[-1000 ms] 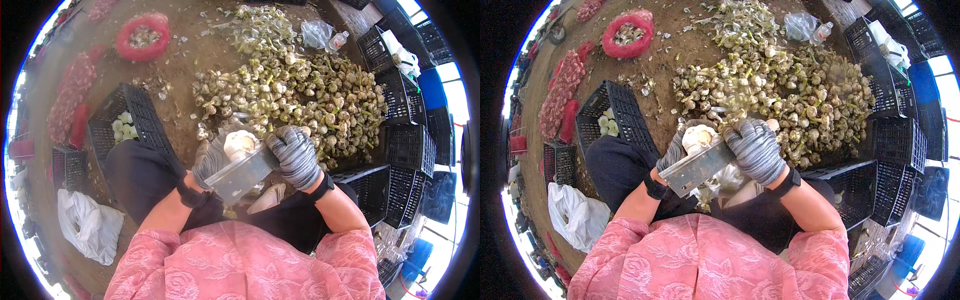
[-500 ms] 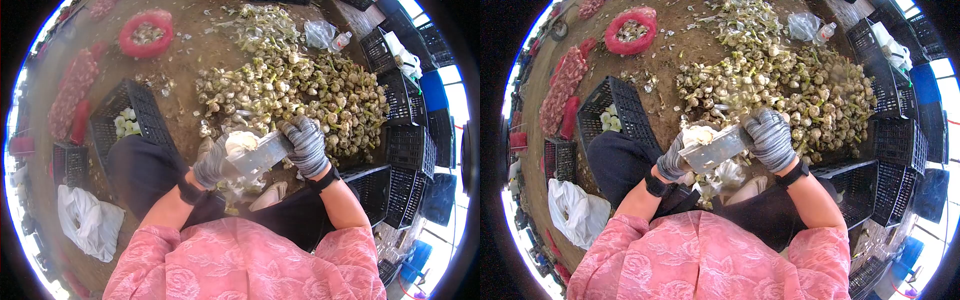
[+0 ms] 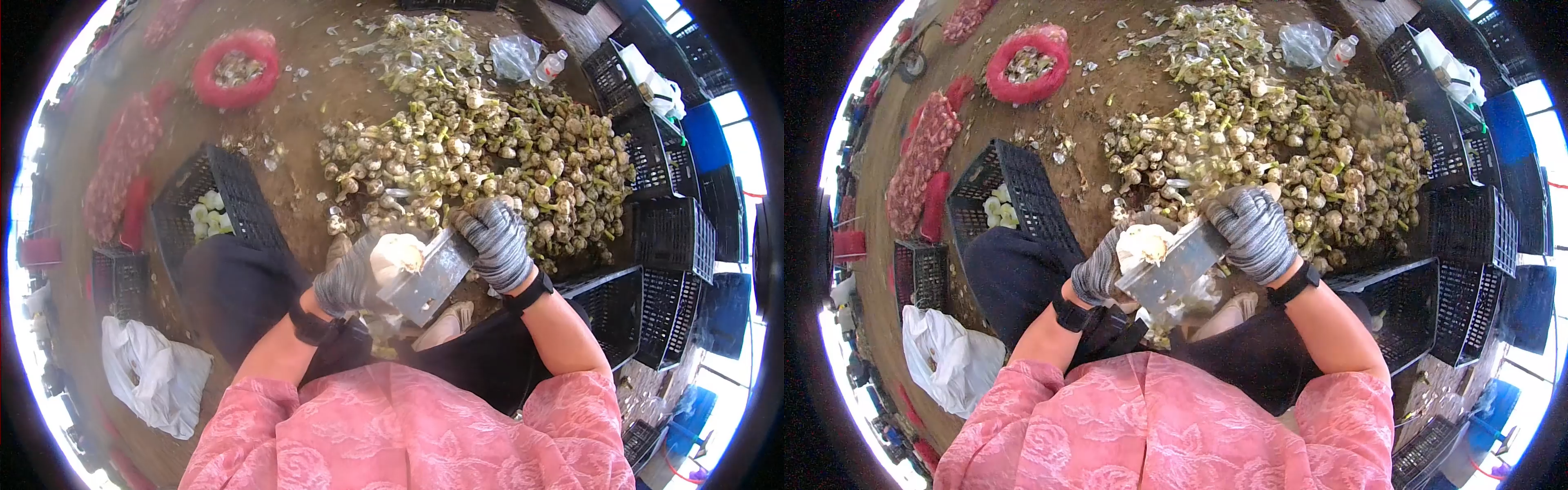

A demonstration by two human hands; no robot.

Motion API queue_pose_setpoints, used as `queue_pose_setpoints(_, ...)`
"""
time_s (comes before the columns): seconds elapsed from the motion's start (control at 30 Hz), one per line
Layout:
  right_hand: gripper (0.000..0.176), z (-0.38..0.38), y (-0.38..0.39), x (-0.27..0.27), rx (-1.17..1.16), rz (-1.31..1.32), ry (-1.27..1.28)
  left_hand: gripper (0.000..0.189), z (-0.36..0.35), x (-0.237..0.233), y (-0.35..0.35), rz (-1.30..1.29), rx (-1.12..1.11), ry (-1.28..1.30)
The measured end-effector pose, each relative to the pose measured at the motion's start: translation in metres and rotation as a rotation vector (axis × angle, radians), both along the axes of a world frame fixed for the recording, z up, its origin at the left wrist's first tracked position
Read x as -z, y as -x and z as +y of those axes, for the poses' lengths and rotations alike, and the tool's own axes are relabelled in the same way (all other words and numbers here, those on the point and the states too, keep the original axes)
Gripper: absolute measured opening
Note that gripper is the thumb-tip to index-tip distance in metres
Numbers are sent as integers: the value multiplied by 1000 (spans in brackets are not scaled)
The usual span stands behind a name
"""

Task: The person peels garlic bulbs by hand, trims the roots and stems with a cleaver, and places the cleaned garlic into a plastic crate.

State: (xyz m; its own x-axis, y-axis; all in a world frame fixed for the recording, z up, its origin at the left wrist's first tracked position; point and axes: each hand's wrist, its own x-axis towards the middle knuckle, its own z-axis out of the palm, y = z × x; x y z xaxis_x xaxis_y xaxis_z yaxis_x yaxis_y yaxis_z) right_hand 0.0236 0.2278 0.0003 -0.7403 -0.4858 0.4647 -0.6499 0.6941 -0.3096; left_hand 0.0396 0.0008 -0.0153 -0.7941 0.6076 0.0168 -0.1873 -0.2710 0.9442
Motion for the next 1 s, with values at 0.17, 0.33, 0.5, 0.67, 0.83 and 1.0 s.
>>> queue_pose_setpoints(0.17, 20, 0, 2, 4, -52, 13, 39, 72, -5, 1, 8, 162, 131, 181)
queue_pose_setpoints(0.33, 23, 0, 2, 1, -127, -12, 20, 46, -1, 3, -5, -494, 153, -242)
queue_pose_setpoints(0.5, 19, -6, -3, -12, -163, -34, -66, 47, 2, 18, 8, 296, 190, 346)
queue_pose_setpoints(0.67, 17, -5, -4, -8, -126, -33, -66, 47, 0, 12, 10, 489, 230, 426)
queue_pose_setpoints(0.83, 22, 1, -2, -5, -96, -34, -58, 56, -1, 38, 0, -544, 168, -436)
queue_pose_setpoints(1.0, 23, 10, 4, 1, 32, -35, -46, 60, 0, 14, -4, 257, 181, 12)
